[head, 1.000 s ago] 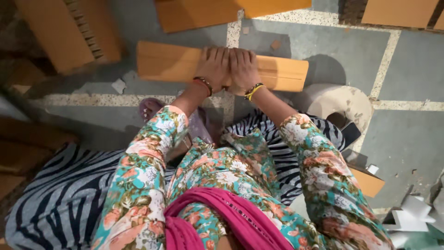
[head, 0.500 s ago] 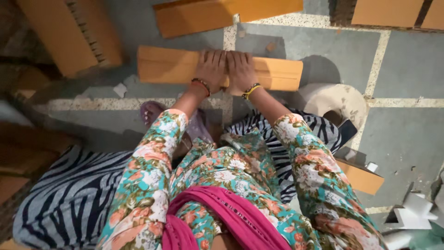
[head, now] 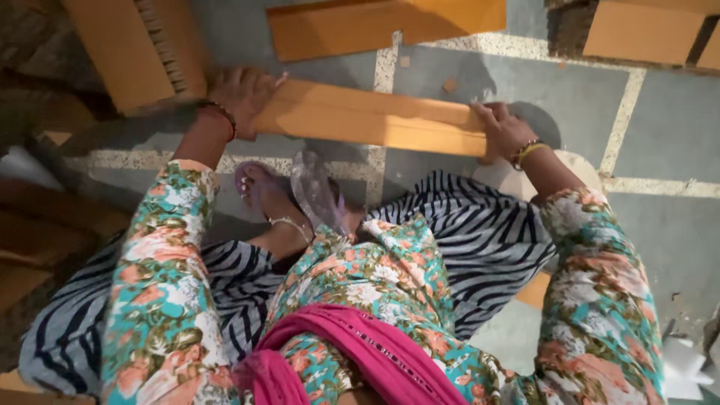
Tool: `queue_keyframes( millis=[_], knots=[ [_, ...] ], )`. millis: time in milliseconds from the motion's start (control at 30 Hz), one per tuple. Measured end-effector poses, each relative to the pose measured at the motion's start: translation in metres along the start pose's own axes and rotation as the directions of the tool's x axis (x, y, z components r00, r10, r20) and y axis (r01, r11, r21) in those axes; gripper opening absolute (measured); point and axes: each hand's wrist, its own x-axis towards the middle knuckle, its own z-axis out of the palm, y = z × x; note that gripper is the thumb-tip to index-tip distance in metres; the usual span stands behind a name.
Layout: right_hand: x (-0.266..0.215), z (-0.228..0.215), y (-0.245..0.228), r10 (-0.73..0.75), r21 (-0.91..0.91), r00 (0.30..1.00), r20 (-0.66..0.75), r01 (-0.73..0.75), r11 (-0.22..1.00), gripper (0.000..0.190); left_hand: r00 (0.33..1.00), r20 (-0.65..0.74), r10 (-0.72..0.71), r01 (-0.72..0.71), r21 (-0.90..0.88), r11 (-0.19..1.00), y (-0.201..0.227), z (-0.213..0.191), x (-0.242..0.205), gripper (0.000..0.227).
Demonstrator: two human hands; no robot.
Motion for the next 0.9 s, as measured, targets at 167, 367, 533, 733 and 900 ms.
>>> queue_keyframes(
  millis=[167, 367, 533, 733, 900],
  knots=[
    [0.011, 0.008, 0.015, 0.019, 0.161, 0.999, 0.029, -0.023, 0.987, 0.129, 0.984, -0.098, 0.148, -0.15, -0.015, 0.989, -0.011, 0.019, 0.013, 0.139],
    [0.008, -0.006, -0.001, 0.081, 0.132, 0.994, 0.074, -0.09, 0.987, 0.123, 0.997, 0.052, 0.059, -0.054, -0.1, 0.994, -0.011, 0.012, 0.012, 0.141],
    [0.002, -0.002, -0.006, 0.102, 0.06, 0.991, 0.083, -0.107, 0.992, 0.131, 0.988, -0.097, 0.12, -0.126, -0.063, 0.99, -0.012, 0.02, 0.01, 0.139],
    [-0.018, 0.035, 0.004, 0.026, 0.074, 0.994, -0.104, -0.019, 0.997, 0.135, 0.955, -0.287, 0.082, -0.112, -0.091, 0.99, 0.001, 0.056, -0.012, 0.131],
    [0.0, 0.095, 0.045, 0.166, 0.478, 0.984, -0.056, -0.12, 0.87, 0.11, 0.82, -0.49, -0.295, -0.135, -0.667, 0.733, -0.005, 0.129, 0.007, 0.062]
  ],
)
